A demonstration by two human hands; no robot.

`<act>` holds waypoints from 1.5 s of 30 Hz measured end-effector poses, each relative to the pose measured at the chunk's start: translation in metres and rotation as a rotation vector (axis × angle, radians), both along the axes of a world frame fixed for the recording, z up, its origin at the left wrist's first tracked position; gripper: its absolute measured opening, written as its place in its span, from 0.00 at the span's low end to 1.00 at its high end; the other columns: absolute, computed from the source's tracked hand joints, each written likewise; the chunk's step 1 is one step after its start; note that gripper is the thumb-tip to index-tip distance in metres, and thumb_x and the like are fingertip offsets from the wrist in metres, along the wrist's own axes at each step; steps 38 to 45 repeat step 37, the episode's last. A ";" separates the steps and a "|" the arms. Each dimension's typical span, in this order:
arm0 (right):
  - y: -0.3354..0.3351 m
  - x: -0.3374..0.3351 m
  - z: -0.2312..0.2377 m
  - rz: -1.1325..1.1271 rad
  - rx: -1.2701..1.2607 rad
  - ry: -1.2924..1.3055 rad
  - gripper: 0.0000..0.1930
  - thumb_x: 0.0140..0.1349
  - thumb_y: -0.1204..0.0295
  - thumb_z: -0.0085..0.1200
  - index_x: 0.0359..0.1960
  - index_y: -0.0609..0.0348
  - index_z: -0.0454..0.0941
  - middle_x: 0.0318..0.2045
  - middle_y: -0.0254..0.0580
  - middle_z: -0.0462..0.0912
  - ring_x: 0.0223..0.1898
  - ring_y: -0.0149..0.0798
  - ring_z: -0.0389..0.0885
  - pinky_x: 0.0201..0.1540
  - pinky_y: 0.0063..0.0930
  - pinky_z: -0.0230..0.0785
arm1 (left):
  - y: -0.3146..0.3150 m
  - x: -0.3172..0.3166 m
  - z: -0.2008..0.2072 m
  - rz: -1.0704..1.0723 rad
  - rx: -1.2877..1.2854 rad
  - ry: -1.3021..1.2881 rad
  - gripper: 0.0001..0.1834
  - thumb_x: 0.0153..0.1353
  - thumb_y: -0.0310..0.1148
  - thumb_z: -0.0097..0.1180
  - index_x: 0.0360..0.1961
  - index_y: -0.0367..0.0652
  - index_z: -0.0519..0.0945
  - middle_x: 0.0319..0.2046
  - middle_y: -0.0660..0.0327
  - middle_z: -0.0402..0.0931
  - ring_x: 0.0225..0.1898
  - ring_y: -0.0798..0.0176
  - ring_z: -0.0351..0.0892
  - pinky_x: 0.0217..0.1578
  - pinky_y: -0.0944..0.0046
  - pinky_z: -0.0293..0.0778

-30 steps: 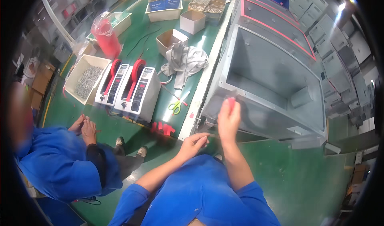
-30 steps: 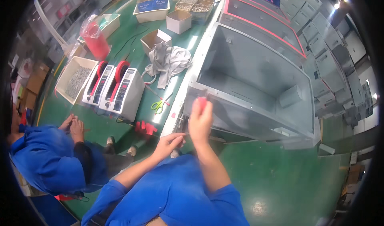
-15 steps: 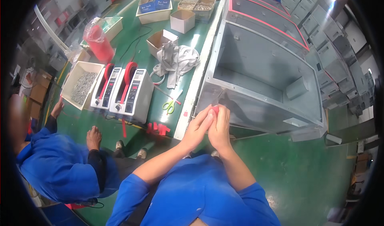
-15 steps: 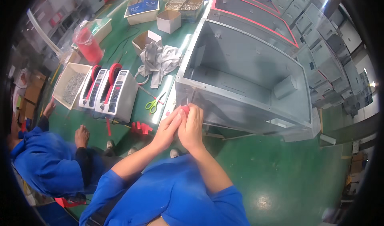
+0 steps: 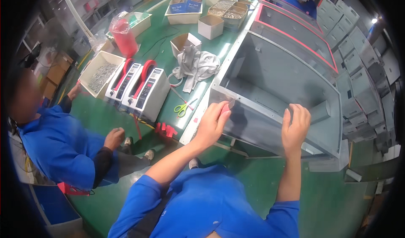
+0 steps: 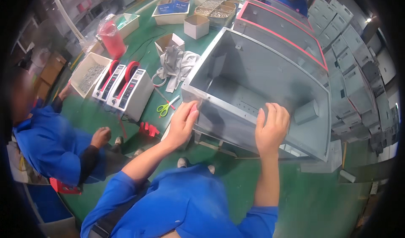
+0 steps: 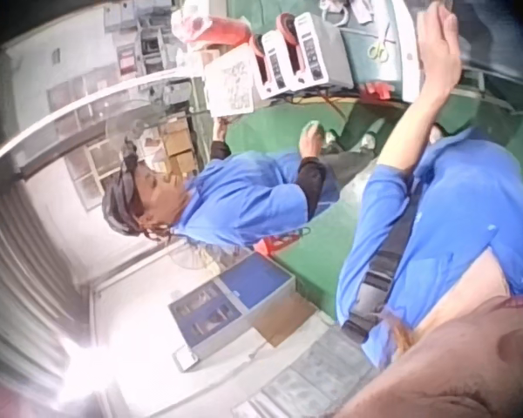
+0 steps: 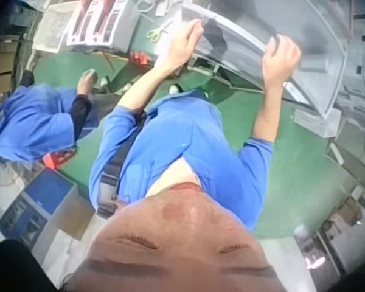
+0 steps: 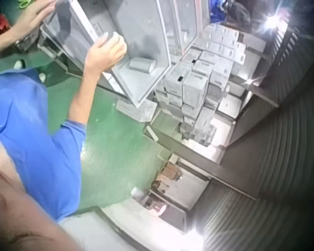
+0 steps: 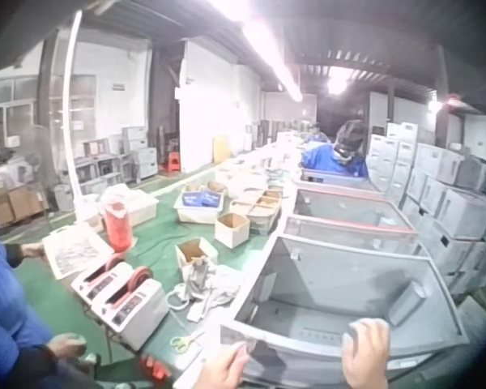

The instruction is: Applying and trimming red and grey protective tape or film to the edges and openings of a metal enclosure.

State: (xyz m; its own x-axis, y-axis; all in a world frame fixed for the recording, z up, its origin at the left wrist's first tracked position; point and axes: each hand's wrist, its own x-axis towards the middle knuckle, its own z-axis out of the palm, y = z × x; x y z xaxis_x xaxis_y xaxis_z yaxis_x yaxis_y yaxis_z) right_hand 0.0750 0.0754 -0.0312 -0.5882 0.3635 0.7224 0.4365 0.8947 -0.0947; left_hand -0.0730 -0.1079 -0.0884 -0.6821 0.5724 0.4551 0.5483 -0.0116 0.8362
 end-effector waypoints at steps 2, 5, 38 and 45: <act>0.001 0.000 -0.007 -0.011 -0.146 -0.057 0.10 0.58 0.69 0.47 0.39 0.59 0.75 0.36 0.40 0.78 0.40 0.43 0.74 0.41 0.36 0.66 | 0.008 0.000 0.002 0.076 -0.012 -0.002 0.13 0.58 0.33 0.53 0.40 0.35 0.72 0.29 0.52 0.70 0.32 0.54 0.71 0.33 0.61 0.67; 0.001 -0.002 -0.011 -0.035 -0.167 -0.085 0.10 0.60 0.67 0.45 0.37 0.56 0.76 0.31 0.36 0.79 0.35 0.40 0.76 0.36 0.33 0.67 | 0.013 -0.003 -0.001 0.166 -0.030 0.101 0.12 0.57 0.33 0.55 0.38 0.35 0.73 0.27 0.52 0.70 0.29 0.53 0.71 0.31 0.60 0.67; 0.003 -0.004 -0.014 -0.058 -0.145 -0.099 0.08 0.60 0.67 0.45 0.35 0.53 0.76 0.26 0.34 0.79 0.26 0.40 0.75 0.29 0.33 0.65 | 0.019 -0.003 -0.006 0.270 -0.031 0.011 0.13 0.54 0.35 0.59 0.36 0.38 0.75 0.29 0.52 0.74 0.28 0.57 0.74 0.30 0.62 0.70; 0.003 -0.004 -0.014 -0.058 -0.145 -0.099 0.08 0.60 0.67 0.45 0.35 0.53 0.76 0.26 0.34 0.79 0.26 0.40 0.75 0.29 0.33 0.65 | 0.019 -0.003 -0.006 0.270 -0.031 0.011 0.13 0.54 0.35 0.59 0.36 0.38 0.75 0.29 0.52 0.74 0.28 0.57 0.74 0.30 0.62 0.70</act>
